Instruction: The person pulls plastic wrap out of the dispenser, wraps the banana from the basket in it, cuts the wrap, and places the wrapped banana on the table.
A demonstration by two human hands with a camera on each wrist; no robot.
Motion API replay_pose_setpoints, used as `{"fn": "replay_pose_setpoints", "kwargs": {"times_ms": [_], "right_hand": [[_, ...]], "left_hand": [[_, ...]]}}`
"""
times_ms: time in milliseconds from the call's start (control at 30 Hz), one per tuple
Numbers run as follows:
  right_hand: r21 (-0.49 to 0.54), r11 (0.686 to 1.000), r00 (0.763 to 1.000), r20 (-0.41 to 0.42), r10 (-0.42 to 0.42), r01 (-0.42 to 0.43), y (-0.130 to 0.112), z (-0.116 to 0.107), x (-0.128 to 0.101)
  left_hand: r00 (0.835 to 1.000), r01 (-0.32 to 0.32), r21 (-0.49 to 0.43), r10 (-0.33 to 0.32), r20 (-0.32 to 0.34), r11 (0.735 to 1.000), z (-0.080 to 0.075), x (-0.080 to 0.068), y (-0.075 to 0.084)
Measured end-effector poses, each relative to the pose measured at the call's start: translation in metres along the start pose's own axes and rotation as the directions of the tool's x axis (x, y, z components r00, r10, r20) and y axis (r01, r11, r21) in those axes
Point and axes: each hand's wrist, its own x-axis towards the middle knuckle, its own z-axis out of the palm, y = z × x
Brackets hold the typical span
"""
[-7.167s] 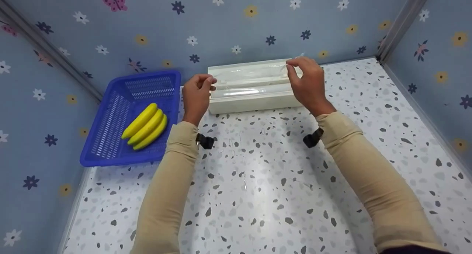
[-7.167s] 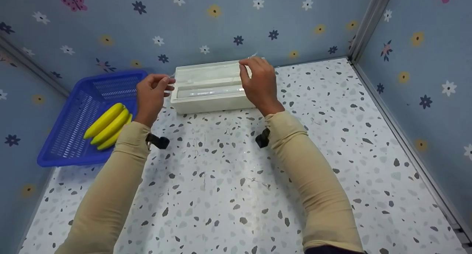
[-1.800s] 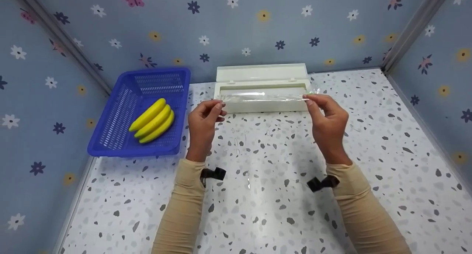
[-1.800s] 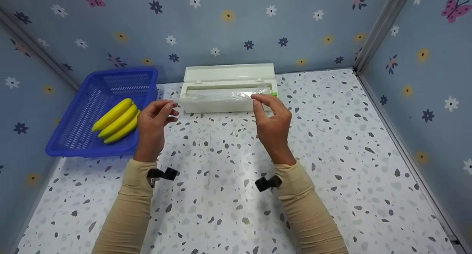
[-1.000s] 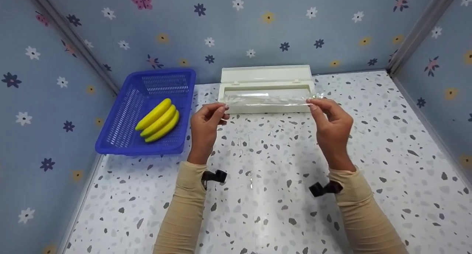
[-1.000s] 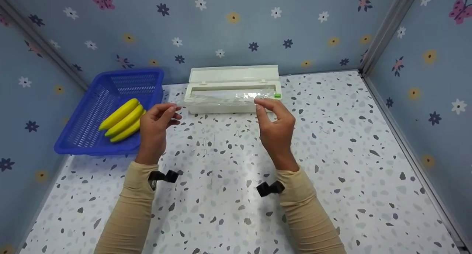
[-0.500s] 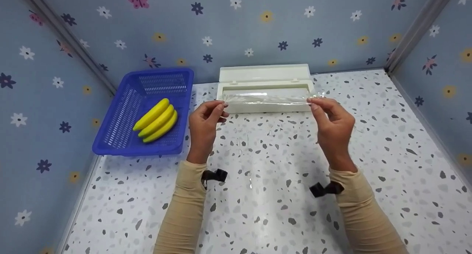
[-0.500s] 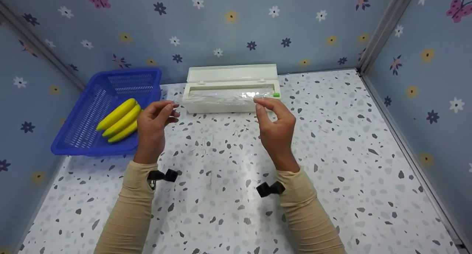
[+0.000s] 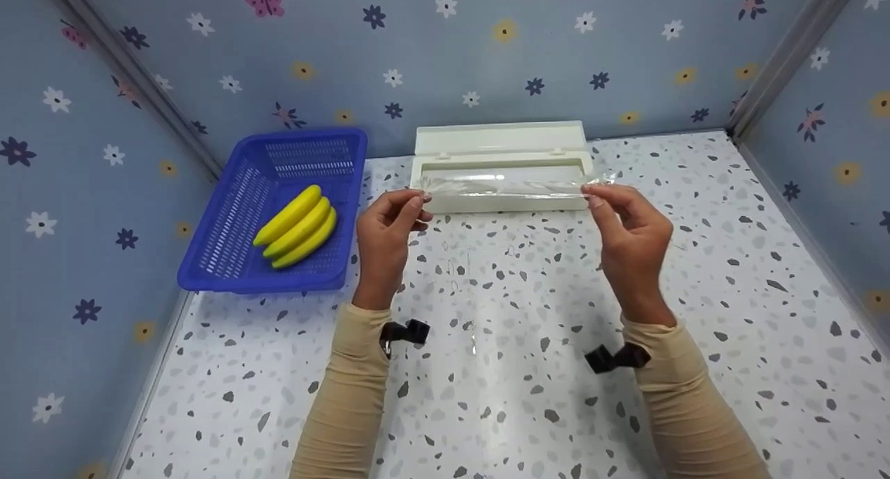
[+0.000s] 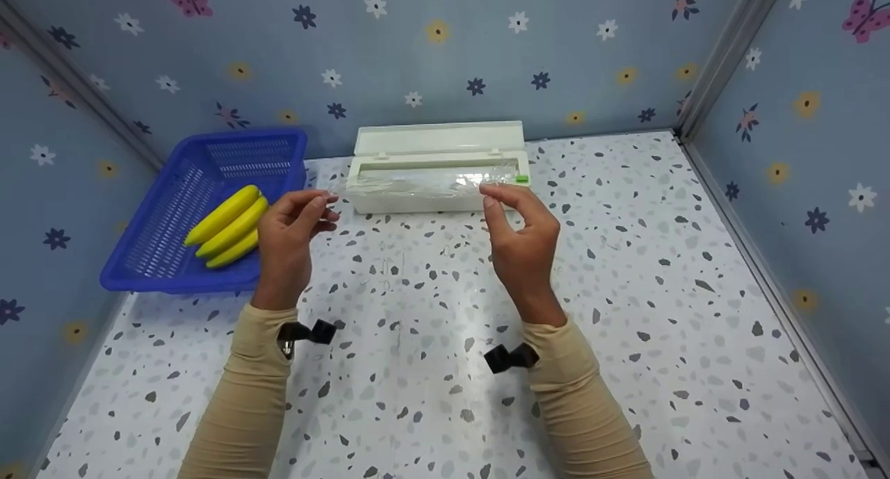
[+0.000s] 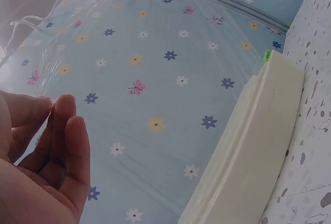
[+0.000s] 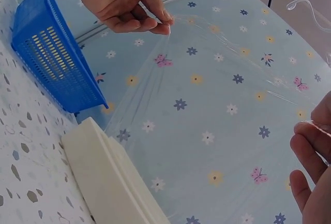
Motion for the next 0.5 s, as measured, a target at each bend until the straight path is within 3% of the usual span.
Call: {"fn": "replay_pose_setpoints", "kwargs": {"times_ms": [500], "right_hand": [[0.016, 1.000, 1.000, -0.003, -0.011, 0.011, -0.0052, 0.0010, -0.0027]], "left_hand": [[1.000, 0.004, -0.013, -0.004, 0.003, 1.000, -0.0021, -0.0048, 0.0021]]}}
